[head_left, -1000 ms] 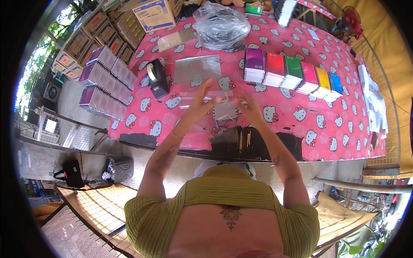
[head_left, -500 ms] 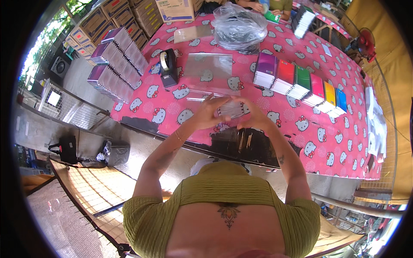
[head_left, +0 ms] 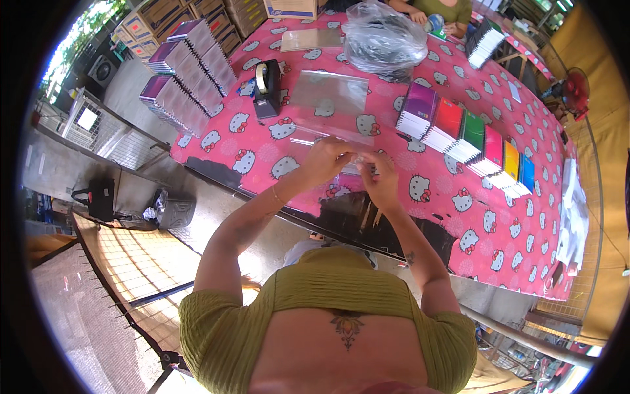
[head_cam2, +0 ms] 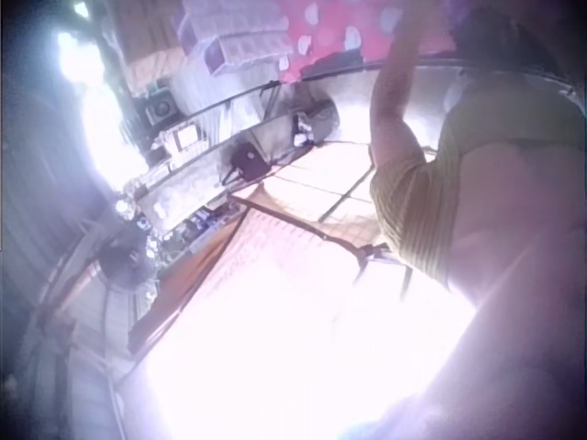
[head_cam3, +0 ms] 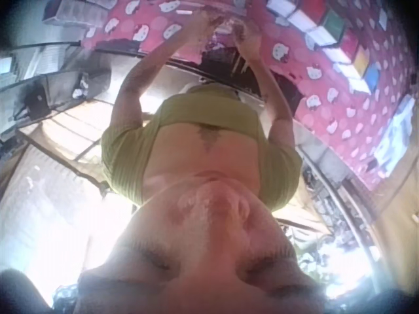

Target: The person organizes colored notebooks by color, places a notebook into a plastic sleeve, and seals the sleeve using tape from a dispenser.

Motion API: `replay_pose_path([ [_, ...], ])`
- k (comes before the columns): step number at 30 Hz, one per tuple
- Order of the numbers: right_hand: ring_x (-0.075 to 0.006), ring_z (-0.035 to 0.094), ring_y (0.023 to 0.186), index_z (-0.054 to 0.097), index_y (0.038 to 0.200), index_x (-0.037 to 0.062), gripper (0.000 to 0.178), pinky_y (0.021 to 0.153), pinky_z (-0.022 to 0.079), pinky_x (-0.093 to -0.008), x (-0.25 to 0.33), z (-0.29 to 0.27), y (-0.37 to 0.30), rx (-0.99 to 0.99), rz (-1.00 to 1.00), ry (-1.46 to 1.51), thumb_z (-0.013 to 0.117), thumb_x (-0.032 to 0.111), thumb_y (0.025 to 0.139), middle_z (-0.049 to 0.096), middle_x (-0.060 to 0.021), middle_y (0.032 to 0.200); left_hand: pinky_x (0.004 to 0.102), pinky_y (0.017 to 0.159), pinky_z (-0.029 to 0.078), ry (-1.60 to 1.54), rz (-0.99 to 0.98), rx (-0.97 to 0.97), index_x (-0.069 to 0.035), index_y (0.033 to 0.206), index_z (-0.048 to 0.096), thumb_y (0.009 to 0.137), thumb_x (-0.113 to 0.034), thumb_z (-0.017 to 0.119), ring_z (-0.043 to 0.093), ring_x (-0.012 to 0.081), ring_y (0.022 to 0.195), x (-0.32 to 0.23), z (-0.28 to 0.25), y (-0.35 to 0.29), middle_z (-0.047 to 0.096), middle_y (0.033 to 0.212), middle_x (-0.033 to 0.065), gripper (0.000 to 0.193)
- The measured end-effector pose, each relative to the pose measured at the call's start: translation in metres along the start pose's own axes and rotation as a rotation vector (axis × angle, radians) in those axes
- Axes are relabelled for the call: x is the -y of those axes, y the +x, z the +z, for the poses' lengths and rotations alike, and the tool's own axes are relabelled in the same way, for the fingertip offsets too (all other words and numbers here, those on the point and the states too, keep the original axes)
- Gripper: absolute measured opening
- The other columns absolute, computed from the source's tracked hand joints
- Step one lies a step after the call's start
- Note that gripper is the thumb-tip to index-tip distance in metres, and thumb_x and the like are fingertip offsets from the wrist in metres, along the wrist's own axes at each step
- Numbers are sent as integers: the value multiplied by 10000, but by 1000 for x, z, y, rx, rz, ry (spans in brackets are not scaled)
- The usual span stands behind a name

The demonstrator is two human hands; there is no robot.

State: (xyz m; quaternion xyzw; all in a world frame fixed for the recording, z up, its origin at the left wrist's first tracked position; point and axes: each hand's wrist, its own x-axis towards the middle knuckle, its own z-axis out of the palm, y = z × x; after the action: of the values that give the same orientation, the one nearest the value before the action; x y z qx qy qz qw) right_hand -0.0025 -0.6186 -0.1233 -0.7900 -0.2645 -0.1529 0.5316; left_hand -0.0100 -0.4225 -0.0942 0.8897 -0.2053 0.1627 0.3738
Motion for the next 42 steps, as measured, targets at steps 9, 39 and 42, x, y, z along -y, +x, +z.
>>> replay_pose_path([
  [9, -110, 597, 909, 578, 1290, 45, 443, 801, 480, -268, -42, 4, 28, 155, 301, 327, 688, 52, 861, 639, -34, 1035, 427, 681, 487, 447, 88, -79, -70, 903, 642, 772, -134, 697, 637, 301, 798, -3, 21, 18, 654, 805, 133, 157],
  [39, -128, 561, 890, 610, 1115, 36, 230, 804, 446, -269, -23, 41, 3, -58, 373, 384, 621, 26, 886, 642, -47, 1024, 383, 761, 545, 133, -788, -735, -42, 1026, 726, 840, -245, 728, 668, 226, 733, 250, -119, -29, 691, 817, 110, 275],
  [42, -141, 575, 900, 605, 1137, 38, 248, 819, 451, -274, -29, 31, 0, -87, 411, 366, 618, 35, 889, 648, -61, 1043, 348, 756, 535, -549, -1168, -565, -62, 1030, 740, 795, -235, 757, 653, 179, 748, 267, -121, -4, 701, 845, 82, 292],
])
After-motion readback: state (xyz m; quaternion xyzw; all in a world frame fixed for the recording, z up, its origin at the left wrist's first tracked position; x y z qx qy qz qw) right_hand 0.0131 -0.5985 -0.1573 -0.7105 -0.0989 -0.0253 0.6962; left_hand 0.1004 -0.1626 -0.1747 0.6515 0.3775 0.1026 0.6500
